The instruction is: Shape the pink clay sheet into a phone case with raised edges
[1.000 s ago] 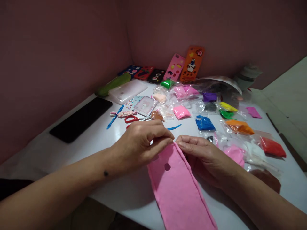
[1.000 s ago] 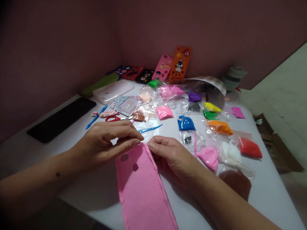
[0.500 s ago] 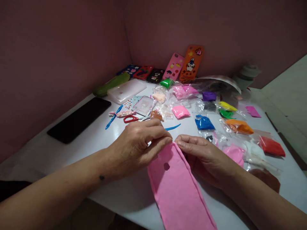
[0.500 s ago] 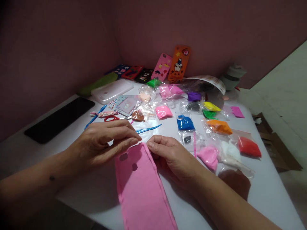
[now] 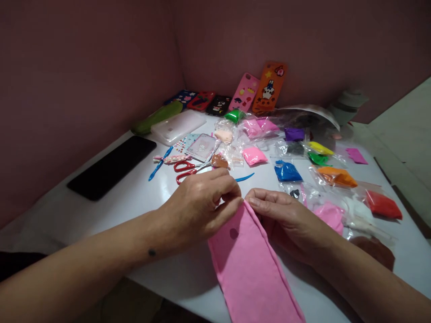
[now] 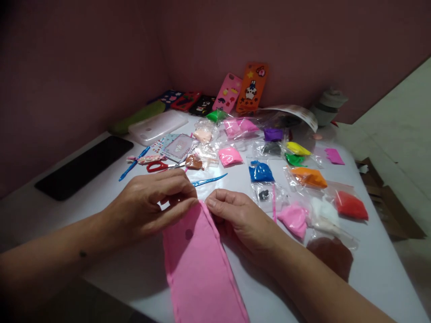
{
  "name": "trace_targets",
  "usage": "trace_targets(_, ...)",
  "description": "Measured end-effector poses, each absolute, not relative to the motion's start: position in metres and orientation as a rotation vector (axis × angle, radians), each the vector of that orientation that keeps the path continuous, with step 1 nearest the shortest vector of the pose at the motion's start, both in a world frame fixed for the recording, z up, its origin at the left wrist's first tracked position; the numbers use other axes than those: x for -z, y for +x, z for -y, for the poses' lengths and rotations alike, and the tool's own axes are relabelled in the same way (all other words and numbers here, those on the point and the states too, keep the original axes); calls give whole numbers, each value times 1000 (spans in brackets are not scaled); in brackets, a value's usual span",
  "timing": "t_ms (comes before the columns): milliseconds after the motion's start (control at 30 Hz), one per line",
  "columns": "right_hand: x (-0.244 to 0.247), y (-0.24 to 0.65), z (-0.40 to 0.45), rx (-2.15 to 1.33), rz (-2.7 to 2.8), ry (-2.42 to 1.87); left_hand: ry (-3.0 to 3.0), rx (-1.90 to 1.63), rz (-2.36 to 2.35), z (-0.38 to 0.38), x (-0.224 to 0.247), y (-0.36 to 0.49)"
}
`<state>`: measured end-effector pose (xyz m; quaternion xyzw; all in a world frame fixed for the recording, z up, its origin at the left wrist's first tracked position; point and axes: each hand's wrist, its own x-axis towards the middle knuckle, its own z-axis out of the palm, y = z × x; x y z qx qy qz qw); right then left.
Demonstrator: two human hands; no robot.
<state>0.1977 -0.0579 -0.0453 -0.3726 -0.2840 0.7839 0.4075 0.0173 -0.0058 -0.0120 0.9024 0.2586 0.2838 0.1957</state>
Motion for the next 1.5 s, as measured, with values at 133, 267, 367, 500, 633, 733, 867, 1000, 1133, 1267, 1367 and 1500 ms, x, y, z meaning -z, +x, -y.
trace_targets(133, 45, 198, 57, -1964, 739, -939, 2444, -735, -779, 5, 6, 16)
trace_targets(267, 44, 198, 57, -1975, 727, -937, 2295, -701, -853, 4, 0, 16)
trace_targets(367, 44, 197, 58, -1979, 720, -944, 2281, -702, -847, 4, 1, 17)
trace_targets(500, 44, 197, 58, -1975, 725, -939, 2362, -711, -799, 5, 6, 18)
trace_targets(633, 44, 197, 58, -1967, 716, -937, 2422, -717, -781, 6, 10, 18)
trace_targets(733, 44, 197, 58, -1975, 712, -912, 2418, -697, -796, 5, 8, 17)
trace_targets(867, 43, 197, 57, -1985, 685, -931, 2378, -704, -838, 4, 6, 17)
trace_targets(1000, 44, 197, 58, -1994, 663, -910, 2383, -722, -681, 3, 10, 18)
trace_targets(1133, 45, 196, 57, -2011, 661, -864, 2375, -746, -557, 2, 19, 18)
trace_targets(1267, 45, 197, 58, -2014, 662, -885, 2373, -744, -556, 2, 21, 18)
trace_targets(1367, 43, 197, 58, -2028, 679, -874, 2359, -717, -528, 2, 17, 18)
trace_targets(1500, 42, 196, 59, -2052, 673, -866, 2374, -699, -494, 2, 18, 19)
